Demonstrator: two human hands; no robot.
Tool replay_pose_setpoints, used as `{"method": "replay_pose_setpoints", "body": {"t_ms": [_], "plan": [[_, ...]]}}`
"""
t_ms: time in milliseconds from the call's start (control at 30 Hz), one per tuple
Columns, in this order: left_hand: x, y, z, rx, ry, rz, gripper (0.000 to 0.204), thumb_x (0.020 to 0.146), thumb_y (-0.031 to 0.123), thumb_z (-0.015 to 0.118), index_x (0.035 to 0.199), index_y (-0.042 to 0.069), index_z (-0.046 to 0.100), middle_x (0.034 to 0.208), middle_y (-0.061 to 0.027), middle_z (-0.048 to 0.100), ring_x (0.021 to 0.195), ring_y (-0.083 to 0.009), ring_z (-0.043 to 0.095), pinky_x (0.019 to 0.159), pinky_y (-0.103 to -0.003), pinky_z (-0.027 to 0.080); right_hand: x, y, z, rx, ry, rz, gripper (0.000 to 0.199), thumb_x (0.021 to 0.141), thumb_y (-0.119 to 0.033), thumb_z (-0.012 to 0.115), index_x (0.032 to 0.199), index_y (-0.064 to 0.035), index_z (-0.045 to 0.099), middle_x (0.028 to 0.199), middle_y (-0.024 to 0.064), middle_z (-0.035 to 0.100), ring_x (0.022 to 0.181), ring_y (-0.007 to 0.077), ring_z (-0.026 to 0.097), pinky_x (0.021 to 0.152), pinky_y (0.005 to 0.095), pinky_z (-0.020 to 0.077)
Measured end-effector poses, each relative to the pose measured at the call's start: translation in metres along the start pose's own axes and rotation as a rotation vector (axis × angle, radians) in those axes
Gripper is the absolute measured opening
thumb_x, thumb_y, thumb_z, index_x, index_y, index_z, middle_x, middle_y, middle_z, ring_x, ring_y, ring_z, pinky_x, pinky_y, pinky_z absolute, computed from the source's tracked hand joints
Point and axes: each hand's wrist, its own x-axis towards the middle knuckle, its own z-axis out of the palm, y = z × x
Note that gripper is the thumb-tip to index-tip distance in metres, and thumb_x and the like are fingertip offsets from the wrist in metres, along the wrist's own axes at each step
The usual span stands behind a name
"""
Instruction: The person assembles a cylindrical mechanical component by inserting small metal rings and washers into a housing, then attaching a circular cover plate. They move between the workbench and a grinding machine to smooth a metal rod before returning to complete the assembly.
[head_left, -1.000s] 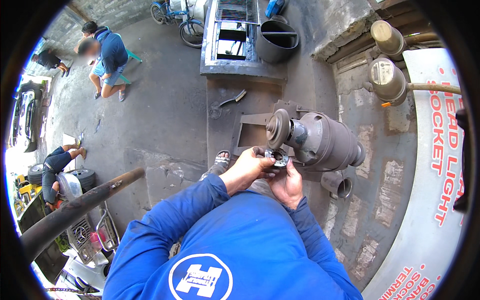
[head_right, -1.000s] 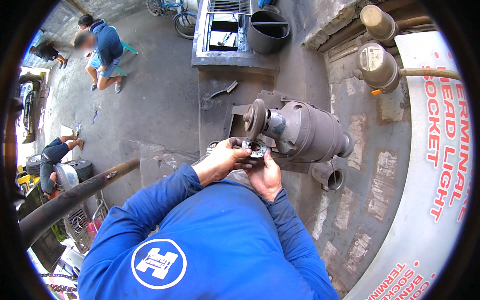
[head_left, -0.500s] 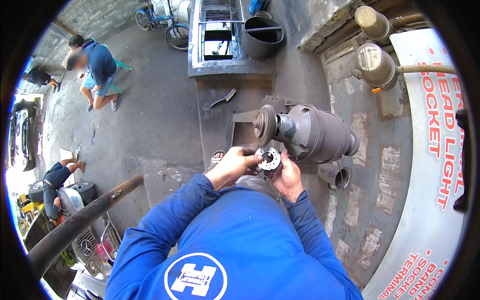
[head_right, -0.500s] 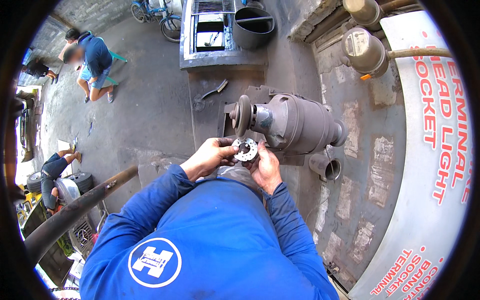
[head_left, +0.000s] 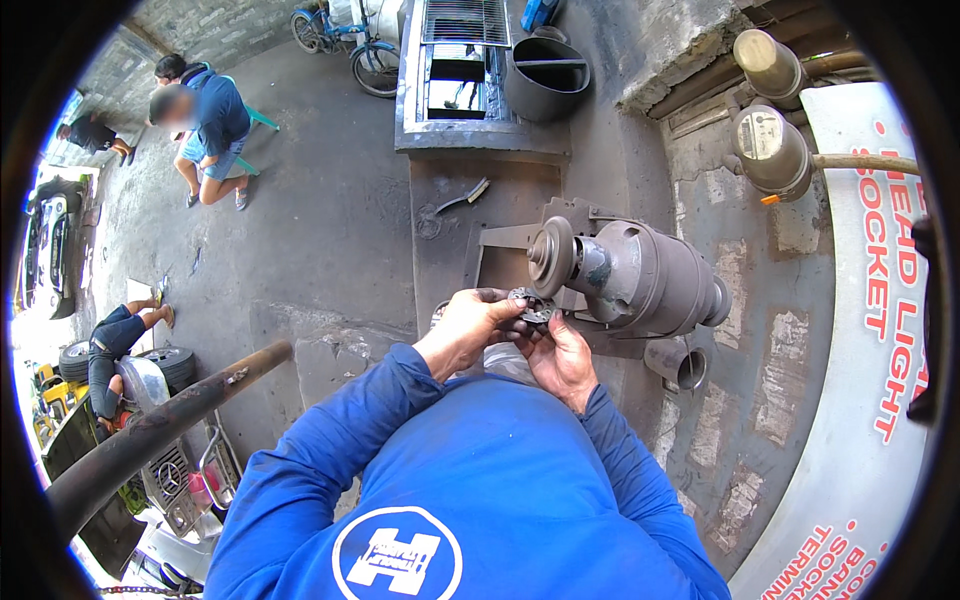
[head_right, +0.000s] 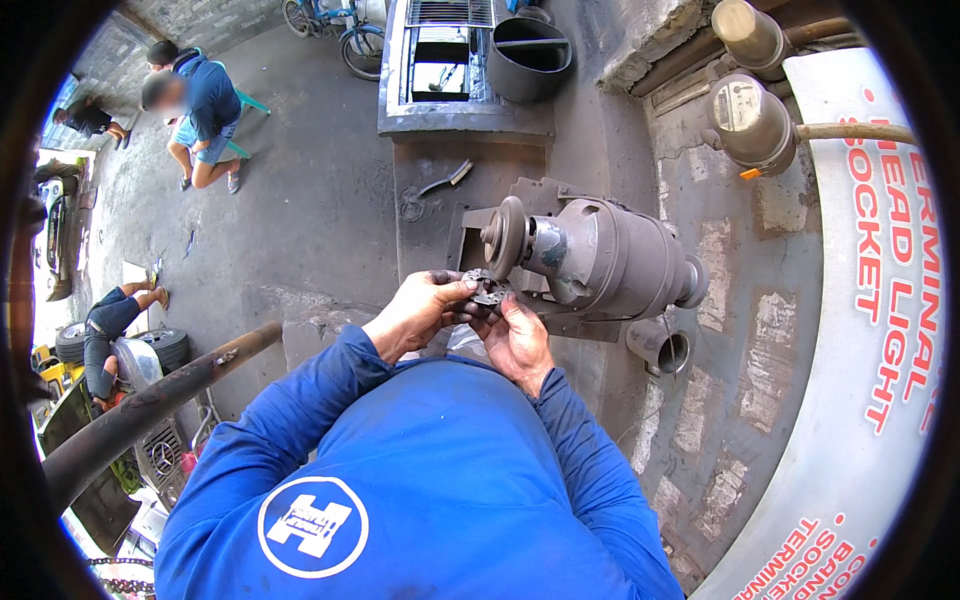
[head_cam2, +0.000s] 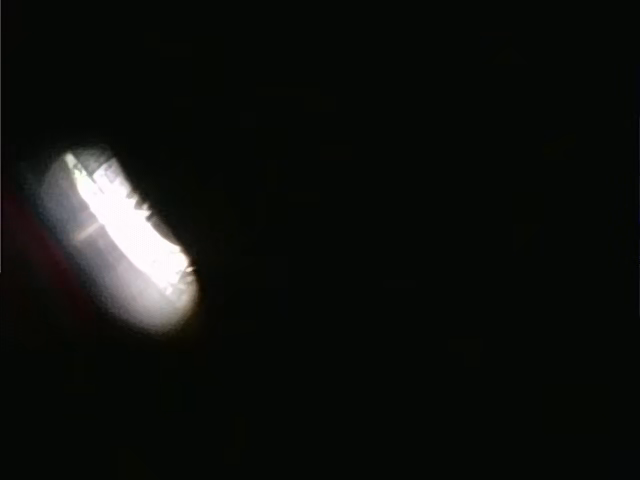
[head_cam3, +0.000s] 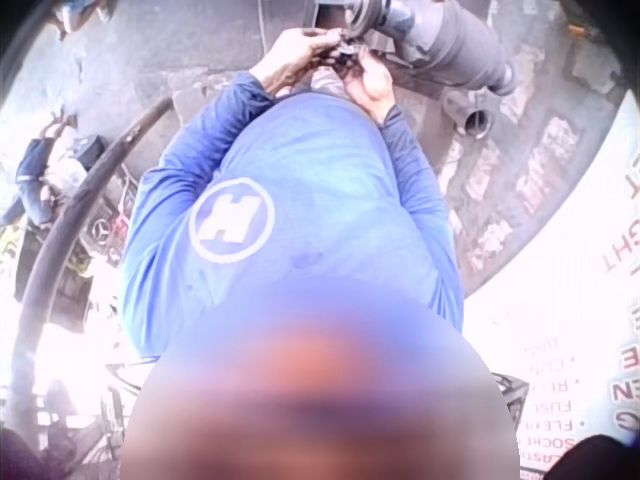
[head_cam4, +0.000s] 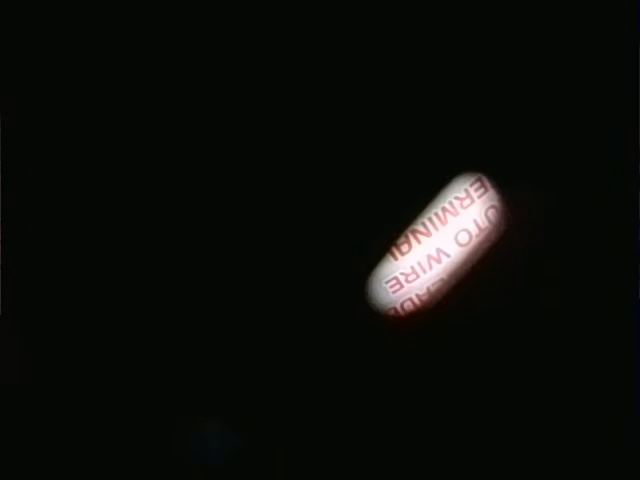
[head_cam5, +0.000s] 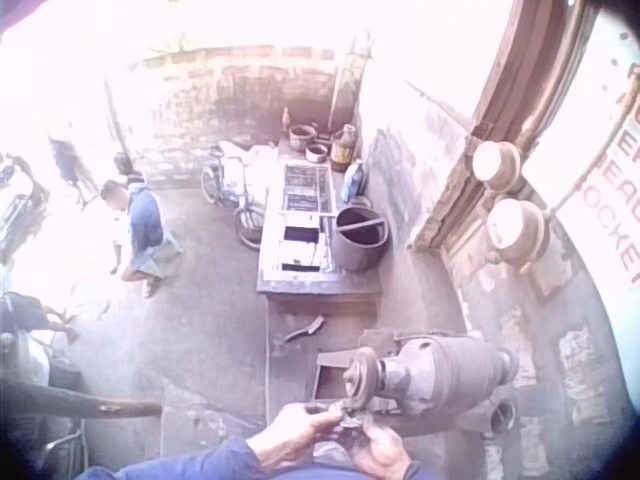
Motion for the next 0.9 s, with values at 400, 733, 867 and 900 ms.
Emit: {"method": "replay_pose_setpoints", "body": {"t_ms": [400, 733, 867, 900], "plan": [[-0.016, -0.005, 0.003, 0.067, -0.005, -0.057, 0.03, 0.098, 0.011, 0.075, 0.12, -0.002, 0.058, 0.102, -0.0113, 0.072, 0.082, -0.0204, 0.074, 0.072, -0.032, 0.064, 0.0, -0.007, -0.001, -0.117, -0.032, 0.002, 0.042, 0.114, -0.032, 0.046, 0.134, 0.0018, 0.061, 0.124, 0.0133, 0.07, 0.11, 0.0264, 0.067, 0.101, 0.0443, 0.0525], [-0.006, -0.01, 0.001, 0.199, -0.27, -0.111, 0.043, 0.102, 0.008, 0.063, 0.142, -0.006, 0.056, 0.112, -0.016, 0.073, 0.089, -0.0244, 0.075, 0.079, -0.036, 0.063, -0.023, -0.028, -0.012, -0.178, 0.14, 0.044, 0.042, 0.114, -0.037, 0.043, 0.129, -0.0036, 0.064, 0.117, 0.0098, 0.073, 0.093, 0.0222, 0.068, 0.078, 0.0375, 0.0515], [0.018, -0.017, 0.01, 0.069, -0.195, -0.106, 0.033, 0.103, 0.008, 0.064, 0.133, -0.006, 0.062, 0.109, -0.0146, 0.073, 0.089, -0.0231, 0.075, 0.081, -0.035, 0.063, -0.021, -0.022, -0.003, -0.126, 0.216, -0.05, 0.041, 0.114, -0.036, 0.043, 0.126, -0.004, 0.066, 0.114, 0.0096, 0.073, 0.1, 0.0239, 0.066, 0.09, 0.0403, 0.0493], [0.022, -0.016, 0.011, 0.005, -0.19, -0.129, 0.033, 0.103, 0.008, 0.064, 0.133, -0.005, 0.061, 0.108, -0.0145, 0.073, 0.089, -0.0231, 0.075, 0.082, -0.035, 0.063, -0.019, -0.023, -0.002, -0.145, 0.15, -0.078, 0.042, 0.114, -0.036, 0.043, 0.126, -0.0038, 0.066, 0.115, 0.0093, 0.073, 0.1, 0.0242, 0.066, 0.091, 0.0404, 0.0496]]}}
